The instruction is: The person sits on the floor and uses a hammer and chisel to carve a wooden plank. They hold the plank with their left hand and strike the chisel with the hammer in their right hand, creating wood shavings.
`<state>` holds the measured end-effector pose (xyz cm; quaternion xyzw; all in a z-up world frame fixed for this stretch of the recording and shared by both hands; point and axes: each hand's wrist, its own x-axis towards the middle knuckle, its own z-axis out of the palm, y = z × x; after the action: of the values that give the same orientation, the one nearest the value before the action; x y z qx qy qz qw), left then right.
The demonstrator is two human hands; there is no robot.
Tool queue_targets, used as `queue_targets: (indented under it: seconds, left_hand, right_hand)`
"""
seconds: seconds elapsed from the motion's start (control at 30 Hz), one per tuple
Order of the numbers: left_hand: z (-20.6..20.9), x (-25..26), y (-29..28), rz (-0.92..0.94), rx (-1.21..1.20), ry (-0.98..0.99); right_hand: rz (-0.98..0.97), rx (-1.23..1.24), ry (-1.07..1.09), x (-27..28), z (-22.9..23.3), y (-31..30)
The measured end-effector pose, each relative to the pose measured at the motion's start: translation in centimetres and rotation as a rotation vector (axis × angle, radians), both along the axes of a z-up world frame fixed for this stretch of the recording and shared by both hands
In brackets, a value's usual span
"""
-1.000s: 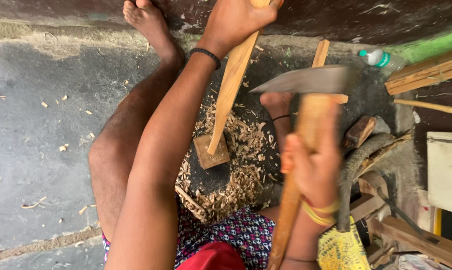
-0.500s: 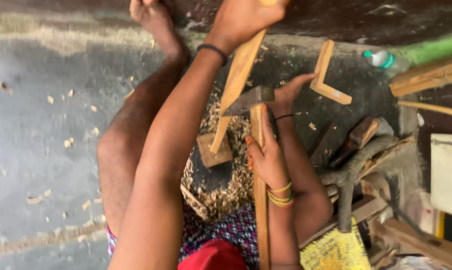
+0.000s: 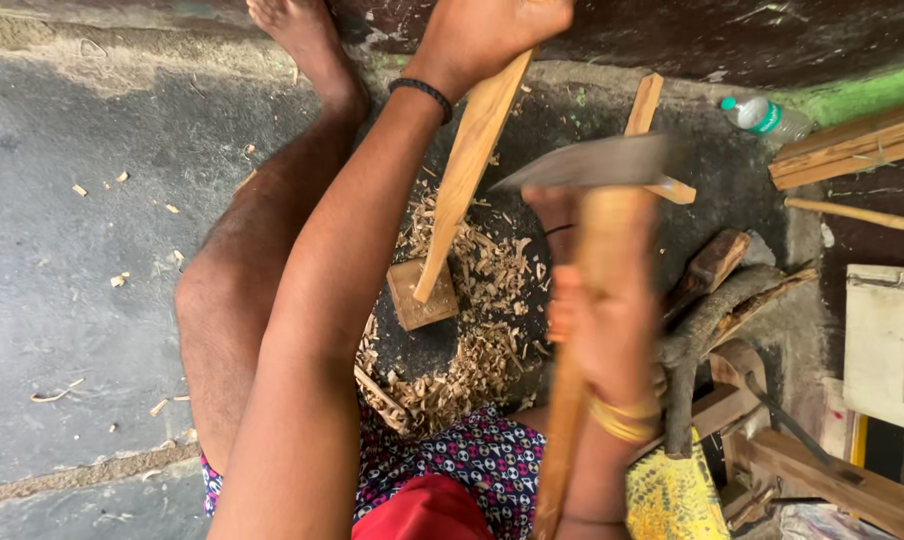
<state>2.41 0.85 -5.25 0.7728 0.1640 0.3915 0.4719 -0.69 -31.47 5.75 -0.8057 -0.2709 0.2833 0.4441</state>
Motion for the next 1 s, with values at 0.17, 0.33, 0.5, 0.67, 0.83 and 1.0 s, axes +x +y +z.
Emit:
queue_targets:
  seconds: [0.17, 0.33, 0.5, 0.67, 0.83, 1.0]
  left_hand:
    - [-0.2, 0.6, 0.6, -0.020, 0.034, -0.275]
    - [-0.4, 0.7, -0.1, 0.107, 0.081, -0.183]
    - [-1.0, 0.5, -0.5, 0.057, -0.081, 0.011]
    - [-0.4, 1.4, -0.1, 0.147, 0.107, -0.117]
    - [-2.2, 2.6, -0.3, 0.045, -0.127, -0.097]
    - [-3.4, 1.7, 1.0, 0.037, -0.095, -0.074]
  right_hand:
    - [0.158, -0.062, 0.095, -1.8, -8.9, 0.8]
    - [0.242, -0.020, 0.083, -0.8, -9.1, 0.2]
    - [0.146, -0.049, 0.099, -2.7, -9.3, -0.5]
    - [0.131, -0.167, 0.029, -5.0, -9.7, -3.1]
    - [0.176, -0.179, 0.077, -7.4, -11.5, -8.6]
    - [-0.073, -0.239, 0.139, -5.7, -11.7, -9.2]
